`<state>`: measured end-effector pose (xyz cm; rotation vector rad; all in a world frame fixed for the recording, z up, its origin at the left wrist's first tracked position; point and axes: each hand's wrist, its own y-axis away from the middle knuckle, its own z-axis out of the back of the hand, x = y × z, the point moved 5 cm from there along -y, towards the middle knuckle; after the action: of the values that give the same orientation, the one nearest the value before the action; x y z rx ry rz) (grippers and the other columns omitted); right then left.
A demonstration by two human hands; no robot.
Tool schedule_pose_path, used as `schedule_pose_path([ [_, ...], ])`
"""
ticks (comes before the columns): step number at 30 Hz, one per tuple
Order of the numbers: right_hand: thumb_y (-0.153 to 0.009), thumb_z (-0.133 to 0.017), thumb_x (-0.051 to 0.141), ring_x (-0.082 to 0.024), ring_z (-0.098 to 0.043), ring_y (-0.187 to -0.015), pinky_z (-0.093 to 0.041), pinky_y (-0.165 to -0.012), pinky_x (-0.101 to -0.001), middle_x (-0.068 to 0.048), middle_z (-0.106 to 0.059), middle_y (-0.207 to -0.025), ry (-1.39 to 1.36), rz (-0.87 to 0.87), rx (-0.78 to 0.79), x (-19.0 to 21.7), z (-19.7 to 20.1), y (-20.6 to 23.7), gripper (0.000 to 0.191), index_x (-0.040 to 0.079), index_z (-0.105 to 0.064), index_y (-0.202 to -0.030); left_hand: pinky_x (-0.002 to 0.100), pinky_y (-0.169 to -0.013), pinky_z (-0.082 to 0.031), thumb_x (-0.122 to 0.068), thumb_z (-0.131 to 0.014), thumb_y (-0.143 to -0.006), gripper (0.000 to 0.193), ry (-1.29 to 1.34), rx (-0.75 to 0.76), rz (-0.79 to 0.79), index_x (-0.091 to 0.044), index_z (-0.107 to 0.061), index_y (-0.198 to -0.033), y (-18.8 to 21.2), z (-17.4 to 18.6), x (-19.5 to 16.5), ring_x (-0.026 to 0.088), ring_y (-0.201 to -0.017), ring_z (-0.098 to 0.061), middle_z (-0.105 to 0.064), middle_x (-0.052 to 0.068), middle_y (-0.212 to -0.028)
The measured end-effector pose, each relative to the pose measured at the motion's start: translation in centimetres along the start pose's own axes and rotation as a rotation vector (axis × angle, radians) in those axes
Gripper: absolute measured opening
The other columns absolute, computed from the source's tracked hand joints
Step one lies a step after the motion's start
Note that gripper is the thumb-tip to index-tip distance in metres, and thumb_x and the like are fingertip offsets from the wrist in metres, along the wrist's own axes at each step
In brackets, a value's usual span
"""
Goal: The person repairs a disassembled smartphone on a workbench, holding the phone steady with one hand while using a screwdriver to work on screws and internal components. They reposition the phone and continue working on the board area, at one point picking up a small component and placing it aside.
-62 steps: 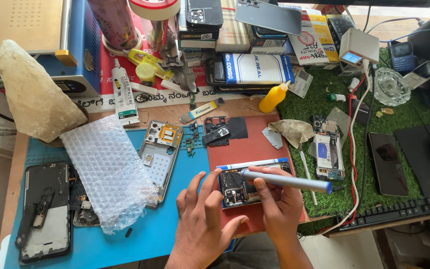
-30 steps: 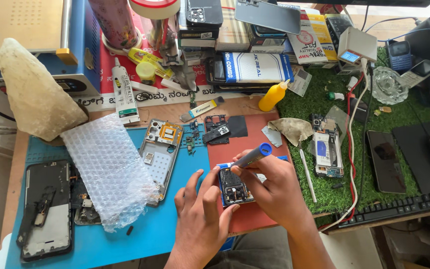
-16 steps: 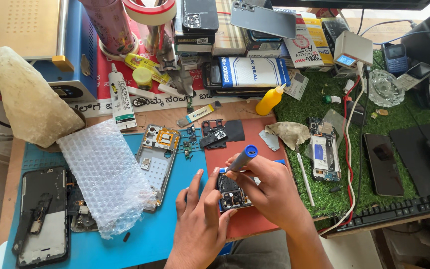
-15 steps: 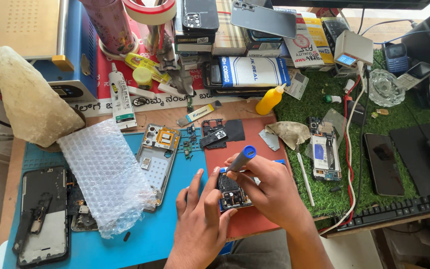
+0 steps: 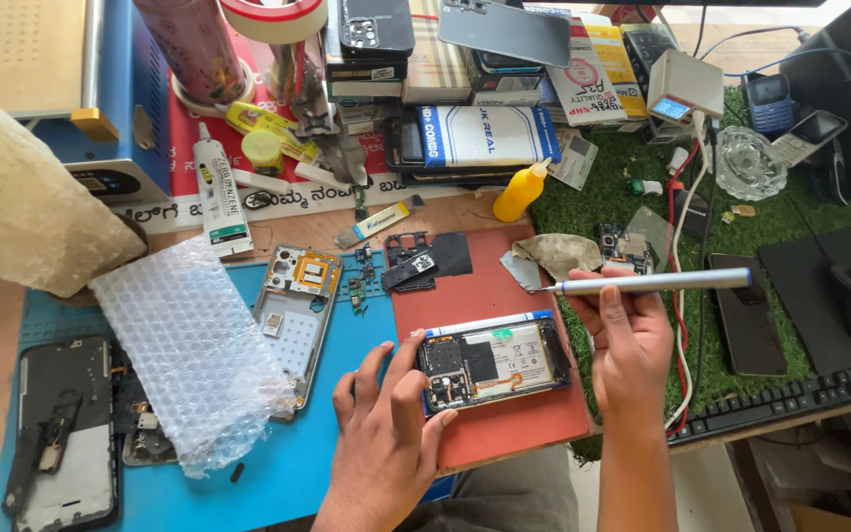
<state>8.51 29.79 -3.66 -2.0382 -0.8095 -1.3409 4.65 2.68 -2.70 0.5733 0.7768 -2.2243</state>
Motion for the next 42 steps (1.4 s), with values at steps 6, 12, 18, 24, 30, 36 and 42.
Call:
schedule_pose_path([
  [6, -0.105, -0.059, 0.008, -0.03, -0.073, -0.11, -0.062, -0.099, -0.042, -0.023, -0.071, -0.119, 0.06, -0.008, -0.009, -2.2, 0.9, 0.3, 0.02, -0.003, -0.056, -0.122, 0.058, -0.106, -0.024, -0.022, -0.078, -0.082, 0.056, 0.002, -0.006, -0.002, -0.011, -0.036, -0.118, 0.0, 0.0, 0.1, 0.043, -0.137, -0.039, -0.044, 0.02, -0.154],
  [12, -0.105, -0.059, 0.006, -0.029, -0.072, -0.11, -0.061, -0.1, -0.0415, -0.022, -0.072, -0.117, 0.217, 0.011, 0.103, -2.8, -0.7, 0.7, 0.021, -0.005, -0.061, -0.123, 0.058, -0.105, -0.024, -0.022, -0.078, -0.082, 0.057, 0.003, -0.021, -0.008, -0.011, -0.036, -0.119, 0.0, 0.1, 0.0, 0.044, -0.137, -0.04, -0.044, 0.021, -0.154],
  [18, -0.104, -0.06, 0.005, -0.028, -0.072, -0.111, -0.061, -0.1, -0.0412, -0.021, -0.073, -0.116, 0.149, 0.007, 0.087, -2.7, -0.8, 0.5, 0.022, -0.004, -0.059, -0.123, 0.058, -0.105, -0.025, -0.022, -0.08, -0.081, 0.06, 0.009, -0.016, 0.007, -0.011, -0.036, -0.121, 0.0, 0.1, 0.1, 0.045, -0.138, -0.039, -0.044, 0.021, -0.154],
  [24, -0.104, -0.06, 0.005, -0.029, -0.072, -0.112, -0.062, -0.1, -0.0418, -0.02, -0.072, -0.115, 0.195, 0.013, 0.097, -2.6, -1.1, 0.6, 0.021, -0.004, -0.059, -0.123, 0.059, -0.105, -0.025, -0.024, -0.081, -0.08, 0.061, 0.019, -0.025, 0.019, -0.011, -0.036, -0.118, 0.0, 0.1, 0.0, 0.046, -0.138, -0.038, -0.043, 0.023, -0.153],
  [30, -0.104, -0.06, 0.005, -0.029, -0.072, -0.112, -0.062, -0.1, -0.0417, -0.021, -0.072, -0.116, 0.184, 0.024, 0.093, -2.5, -1.0, 0.6, 0.021, -0.004, -0.058, -0.123, 0.059, -0.106, -0.025, -0.024, -0.081, -0.081, 0.06, 0.017, -0.025, 0.02, -0.011, -0.036, -0.119, 0.0, 0.2, 0.1, 0.046, -0.139, -0.038, -0.044, 0.024, -0.152],
  [36, -0.104, -0.059, 0.005, -0.029, -0.073, -0.113, -0.062, -0.1, -0.0419, -0.021, -0.072, -0.115, 0.201, 0.03, 0.11, -2.5, -1.1, 0.7, 0.021, -0.004, -0.058, -0.124, 0.059, -0.106, -0.025, -0.024, -0.081, -0.082, 0.06, 0.017, -0.027, 0.021, -0.011, -0.036, -0.119, 0.1, 0.2, 0.0, 0.046, -0.139, -0.038, -0.044, 0.024, -0.152],
  [42, -0.105, -0.059, 0.005, -0.028, -0.072, -0.111, -0.062, -0.099, -0.041, -0.021, -0.073, -0.116, 0.238, 0.039, 0.117, -2.4, -1.4, 0.7, 0.021, -0.004, -0.059, -0.124, 0.059, -0.106, -0.024, -0.024, -0.08, -0.082, 0.06, 0.011, -0.016, 0.024, -0.011, -0.036, -0.119, 0.1, 0.2, 0.1, 0.046, -0.139, -0.038, -0.043, 0.024, -0.152],
])
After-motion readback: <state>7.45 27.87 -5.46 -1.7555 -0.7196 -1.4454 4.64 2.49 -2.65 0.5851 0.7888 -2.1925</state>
